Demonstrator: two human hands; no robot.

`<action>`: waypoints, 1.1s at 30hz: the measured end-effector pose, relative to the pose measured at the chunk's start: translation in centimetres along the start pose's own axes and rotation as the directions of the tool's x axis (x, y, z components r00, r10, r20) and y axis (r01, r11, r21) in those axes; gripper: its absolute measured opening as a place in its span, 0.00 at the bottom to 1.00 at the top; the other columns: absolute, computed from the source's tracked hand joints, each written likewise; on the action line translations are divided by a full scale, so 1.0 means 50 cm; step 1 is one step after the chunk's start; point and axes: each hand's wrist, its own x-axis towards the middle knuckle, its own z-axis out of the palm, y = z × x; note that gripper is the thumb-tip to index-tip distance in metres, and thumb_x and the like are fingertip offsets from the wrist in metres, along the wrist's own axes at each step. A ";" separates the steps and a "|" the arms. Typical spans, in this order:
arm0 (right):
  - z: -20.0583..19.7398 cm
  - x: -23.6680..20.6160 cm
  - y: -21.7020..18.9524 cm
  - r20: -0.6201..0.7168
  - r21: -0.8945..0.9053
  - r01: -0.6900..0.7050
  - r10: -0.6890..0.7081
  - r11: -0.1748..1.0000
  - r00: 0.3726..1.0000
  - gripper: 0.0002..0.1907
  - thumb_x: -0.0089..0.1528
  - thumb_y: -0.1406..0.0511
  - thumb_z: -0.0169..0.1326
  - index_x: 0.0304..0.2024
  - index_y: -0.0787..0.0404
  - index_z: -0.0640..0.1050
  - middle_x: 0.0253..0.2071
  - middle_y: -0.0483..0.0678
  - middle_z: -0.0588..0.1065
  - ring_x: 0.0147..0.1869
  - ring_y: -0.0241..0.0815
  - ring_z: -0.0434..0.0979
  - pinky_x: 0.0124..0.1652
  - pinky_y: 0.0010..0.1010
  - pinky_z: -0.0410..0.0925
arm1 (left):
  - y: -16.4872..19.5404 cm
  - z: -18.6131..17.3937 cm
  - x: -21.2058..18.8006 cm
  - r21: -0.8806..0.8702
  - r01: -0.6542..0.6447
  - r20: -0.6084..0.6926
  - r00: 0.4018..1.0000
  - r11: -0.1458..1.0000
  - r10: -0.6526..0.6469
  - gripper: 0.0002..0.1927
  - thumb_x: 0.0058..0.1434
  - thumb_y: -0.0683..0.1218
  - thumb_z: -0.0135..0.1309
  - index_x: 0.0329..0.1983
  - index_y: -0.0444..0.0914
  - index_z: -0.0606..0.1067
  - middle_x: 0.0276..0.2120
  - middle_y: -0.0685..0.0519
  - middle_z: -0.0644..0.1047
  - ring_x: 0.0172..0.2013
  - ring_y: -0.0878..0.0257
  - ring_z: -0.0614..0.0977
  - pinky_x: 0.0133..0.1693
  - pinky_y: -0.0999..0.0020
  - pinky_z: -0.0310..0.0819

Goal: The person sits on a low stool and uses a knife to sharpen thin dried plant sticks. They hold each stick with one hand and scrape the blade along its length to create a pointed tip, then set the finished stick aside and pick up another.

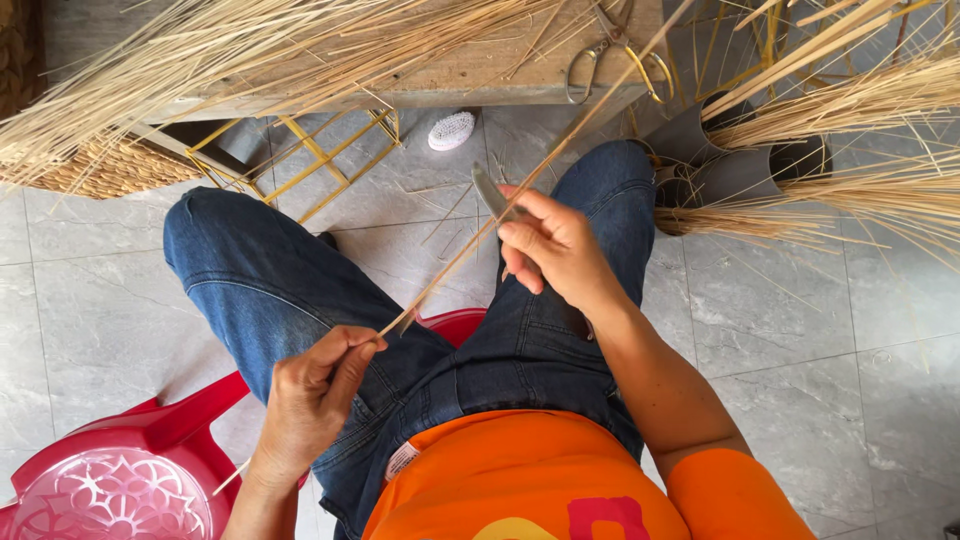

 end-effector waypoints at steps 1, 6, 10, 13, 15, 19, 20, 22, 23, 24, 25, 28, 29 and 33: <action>-0.002 0.001 -0.011 0.004 0.005 -0.004 0.004 1.000 1.000 0.18 0.71 0.64 0.50 0.63 0.63 0.74 0.23 0.42 0.69 0.18 0.29 0.64 0.19 0.21 0.59 | 0.000 -0.004 -0.005 -0.008 -0.014 -0.003 1.000 1.000 0.014 0.05 0.65 0.41 0.55 0.40 0.36 0.81 0.15 0.61 0.70 0.15 0.77 0.66 0.17 0.76 0.56; -0.122 0.054 -0.051 -0.412 0.205 0.164 -0.067 0.965 0.909 0.16 0.73 0.65 0.52 0.61 0.65 0.76 0.26 0.42 0.70 0.20 0.29 0.64 0.20 0.22 0.58 | -0.010 -0.035 -0.018 0.081 0.014 -0.068 0.998 0.997 -0.008 0.06 0.65 0.41 0.54 0.40 0.36 0.81 0.14 0.62 0.71 0.14 0.77 0.66 0.16 0.76 0.55; -0.111 0.012 0.033 -0.269 0.194 0.059 -0.005 0.979 0.963 0.17 0.70 0.64 0.53 0.60 0.64 0.76 0.25 0.44 0.71 0.18 0.30 0.65 0.18 0.22 0.58 | -0.021 -0.013 0.000 0.067 0.030 -0.058 0.998 0.997 -0.026 0.06 0.68 0.41 0.53 0.41 0.36 0.81 0.13 0.59 0.66 0.16 0.76 0.64 0.18 0.74 0.54; -0.085 0.001 0.070 -0.135 0.311 -0.021 0.066 0.950 0.989 0.18 0.70 0.64 0.54 0.60 0.65 0.77 0.25 0.43 0.71 0.18 0.30 0.64 0.18 0.21 0.58 | -0.024 0.004 0.023 -0.011 0.017 -0.085 0.996 1.000 -0.018 0.07 0.69 0.41 0.53 0.42 0.35 0.80 0.14 0.59 0.67 0.17 0.75 0.66 0.19 0.76 0.58; -0.066 0.002 0.080 -0.113 0.379 -0.090 0.142 0.921 0.983 0.18 0.69 0.63 0.54 0.60 0.65 0.77 0.25 0.43 0.71 0.18 0.30 0.65 0.18 0.21 0.58 | -0.023 0.008 0.036 -0.085 -0.013 -0.095 0.995 0.996 0.005 0.08 0.70 0.41 0.51 0.43 0.34 0.79 0.17 0.59 0.69 0.19 0.76 0.68 0.21 0.77 0.61; -0.044 0.011 0.096 -0.100 0.372 -0.175 0.227 0.912 0.969 0.18 0.68 0.63 0.54 0.59 0.63 0.77 0.27 0.44 0.73 0.19 0.31 0.67 0.18 0.22 0.60 | -0.020 0.021 0.048 -0.131 -0.019 -0.111 0.994 0.991 0.004 0.09 0.71 0.42 0.50 0.44 0.33 0.79 0.18 0.59 0.71 0.20 0.76 0.70 0.23 0.78 0.64; -0.041 0.011 0.102 -0.091 0.362 -0.185 0.232 0.914 0.969 0.18 0.68 0.63 0.54 0.59 0.63 0.77 0.28 0.44 0.74 0.19 0.31 0.67 0.19 0.22 0.60 | -0.020 0.025 0.051 -0.143 -0.027 -0.105 0.994 0.989 0.012 0.09 0.71 0.42 0.50 0.44 0.33 0.79 0.18 0.59 0.71 0.20 0.76 0.70 0.23 0.78 0.63; -0.040 0.013 0.116 -0.105 0.345 -0.157 0.205 0.925 0.973 0.17 0.68 0.64 0.54 0.59 0.63 0.77 0.29 0.45 0.74 0.20 0.31 0.68 0.18 0.22 0.60 | -0.019 0.035 0.054 -0.164 -0.039 -0.088 0.996 0.986 0.025 0.09 0.71 0.42 0.50 0.45 0.34 0.79 0.19 0.59 0.71 0.20 0.76 0.70 0.23 0.78 0.63; -0.041 0.014 0.121 -0.118 0.338 -0.139 0.188 0.931 0.975 0.17 0.69 0.64 0.54 0.59 0.63 0.76 0.30 0.45 0.74 0.20 0.31 0.68 0.18 0.22 0.60 | -0.019 0.039 0.055 -0.169 -0.036 -0.090 0.996 0.985 0.022 0.09 0.71 0.42 0.50 0.46 0.34 0.79 0.19 0.59 0.71 0.21 0.76 0.70 0.23 0.78 0.63; -0.042 0.015 0.126 -0.108 0.311 -0.127 0.168 0.942 0.980 0.17 0.68 0.64 0.54 0.59 0.63 0.76 0.30 0.45 0.74 0.20 0.31 0.68 0.18 0.22 0.60 | -0.018 0.043 0.058 -0.172 -0.037 -0.090 0.996 0.984 0.022 0.09 0.72 0.42 0.50 0.46 0.34 0.79 0.19 0.59 0.72 0.21 0.76 0.70 0.23 0.78 0.63; -0.043 0.016 0.128 -0.097 0.283 -0.113 0.146 0.953 0.984 0.17 0.68 0.65 0.55 0.58 0.64 0.76 0.29 0.45 0.74 0.19 0.31 0.68 0.18 0.22 0.60 | -0.017 0.046 0.060 -0.176 -0.039 -0.092 0.996 0.984 0.023 0.09 0.72 0.42 0.50 0.46 0.34 0.79 0.19 0.59 0.72 0.21 0.77 0.71 0.24 0.79 0.64; -0.038 0.011 0.124 -0.037 -0.018 -0.165 0.164 0.986 0.986 0.16 0.67 0.65 0.54 0.56 0.63 0.76 0.30 0.46 0.76 0.18 0.30 0.67 0.16 0.21 0.59 | -0.014 0.052 0.067 -0.208 0.046 -0.090 0.994 0.977 -0.066 0.09 0.71 0.43 0.50 0.46 0.34 0.79 0.18 0.58 0.74 0.16 0.76 0.67 0.20 0.78 0.60; -0.033 0.004 0.121 -0.014 -0.155 -0.192 0.192 0.969 0.981 0.15 0.66 0.65 0.53 0.55 0.63 0.75 0.30 0.46 0.77 0.17 0.30 0.67 0.16 0.21 0.59 | -0.013 0.054 0.069 -0.219 0.036 -0.092 0.994 0.975 -0.057 0.09 0.71 0.43 0.50 0.46 0.34 0.79 0.18 0.58 0.74 0.16 0.76 0.68 0.19 0.78 0.60; -0.006 -0.057 0.118 0.177 -0.617 -0.249 0.440 0.746 0.880 0.18 0.62 0.61 0.60 0.52 0.61 0.75 0.29 0.49 0.78 0.17 0.31 0.70 0.17 0.24 0.65 | -0.017 0.062 0.078 -0.220 0.005 -0.097 0.995 0.976 -0.027 0.09 0.71 0.43 0.50 0.45 0.35 0.78 0.19 0.59 0.75 0.16 0.76 0.69 0.18 0.79 0.62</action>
